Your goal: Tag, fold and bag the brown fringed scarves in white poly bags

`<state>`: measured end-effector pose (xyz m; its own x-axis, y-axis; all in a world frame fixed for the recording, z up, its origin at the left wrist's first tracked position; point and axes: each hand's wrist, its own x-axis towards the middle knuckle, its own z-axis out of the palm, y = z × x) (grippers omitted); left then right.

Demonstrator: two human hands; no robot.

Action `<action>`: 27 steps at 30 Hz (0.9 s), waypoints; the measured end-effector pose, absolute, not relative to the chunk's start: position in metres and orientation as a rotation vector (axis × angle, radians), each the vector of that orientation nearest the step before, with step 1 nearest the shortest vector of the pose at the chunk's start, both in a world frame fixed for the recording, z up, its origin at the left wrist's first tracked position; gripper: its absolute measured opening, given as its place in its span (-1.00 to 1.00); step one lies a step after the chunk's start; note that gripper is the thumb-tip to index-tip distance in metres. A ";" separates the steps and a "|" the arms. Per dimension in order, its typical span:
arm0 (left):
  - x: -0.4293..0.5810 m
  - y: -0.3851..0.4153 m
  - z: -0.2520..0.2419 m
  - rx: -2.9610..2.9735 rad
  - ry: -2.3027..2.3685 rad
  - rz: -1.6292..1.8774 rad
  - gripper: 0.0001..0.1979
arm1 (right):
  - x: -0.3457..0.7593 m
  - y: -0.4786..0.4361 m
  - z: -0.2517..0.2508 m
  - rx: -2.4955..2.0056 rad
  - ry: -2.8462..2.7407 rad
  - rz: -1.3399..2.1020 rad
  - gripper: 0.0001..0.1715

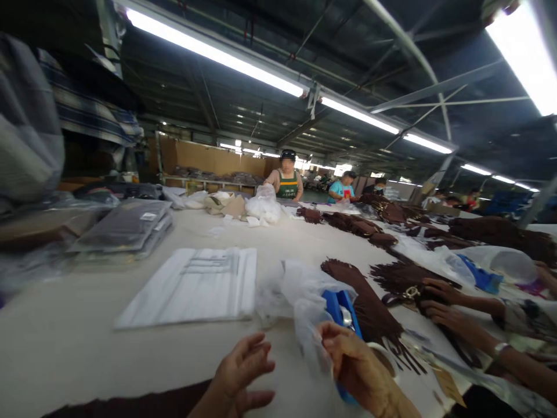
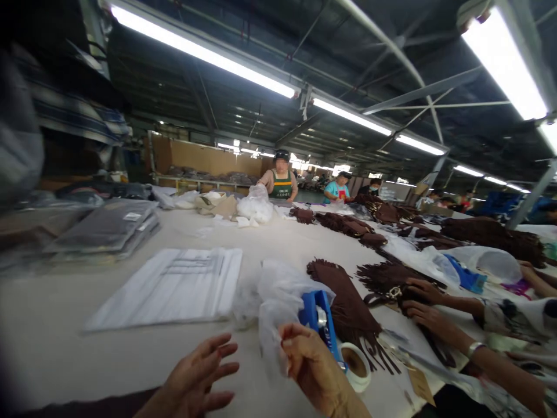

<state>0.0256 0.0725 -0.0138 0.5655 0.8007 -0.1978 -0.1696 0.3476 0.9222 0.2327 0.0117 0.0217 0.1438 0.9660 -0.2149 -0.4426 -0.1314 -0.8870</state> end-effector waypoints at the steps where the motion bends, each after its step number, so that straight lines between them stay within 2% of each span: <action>1: 0.029 0.072 -0.011 0.898 0.660 0.663 -0.34 | 0.220 0.009 0.017 -1.031 -0.641 1.448 -0.78; 3: 0.030 0.069 -0.009 0.740 0.538 0.611 -0.32 | 0.198 0.006 0.007 -0.924 -0.633 1.573 -0.83; 7: 0.010 0.060 -0.014 0.652 0.474 0.679 -0.44 | 0.167 0.007 -0.012 -0.780 -0.607 1.717 -0.86; 12: -0.030 0.065 -0.021 0.673 0.352 0.831 -0.07 | 0.152 0.011 -0.026 -0.788 -0.505 1.811 -0.87; 14: -0.040 0.070 -0.022 0.678 0.321 0.841 -0.04 | 0.147 0.011 -0.027 -0.781 -0.512 1.845 -0.87; 18: -0.045 0.073 -0.027 0.737 0.364 0.818 -0.17 | 0.137 0.010 -0.023 -0.701 -0.515 1.884 -0.87; 22: -0.047 0.072 -0.032 0.959 0.571 0.721 -0.70 | 0.130 0.009 -0.018 -0.701 -0.473 1.898 -0.87; 23: -0.050 0.072 -0.033 1.005 0.607 0.717 -0.74 | 0.130 0.008 -0.018 -0.730 -0.461 1.873 -0.87; 27: -0.074 0.077 -0.031 1.050 0.723 0.727 -0.63 | 0.134 0.010 -0.027 -0.921 -0.498 1.710 -0.86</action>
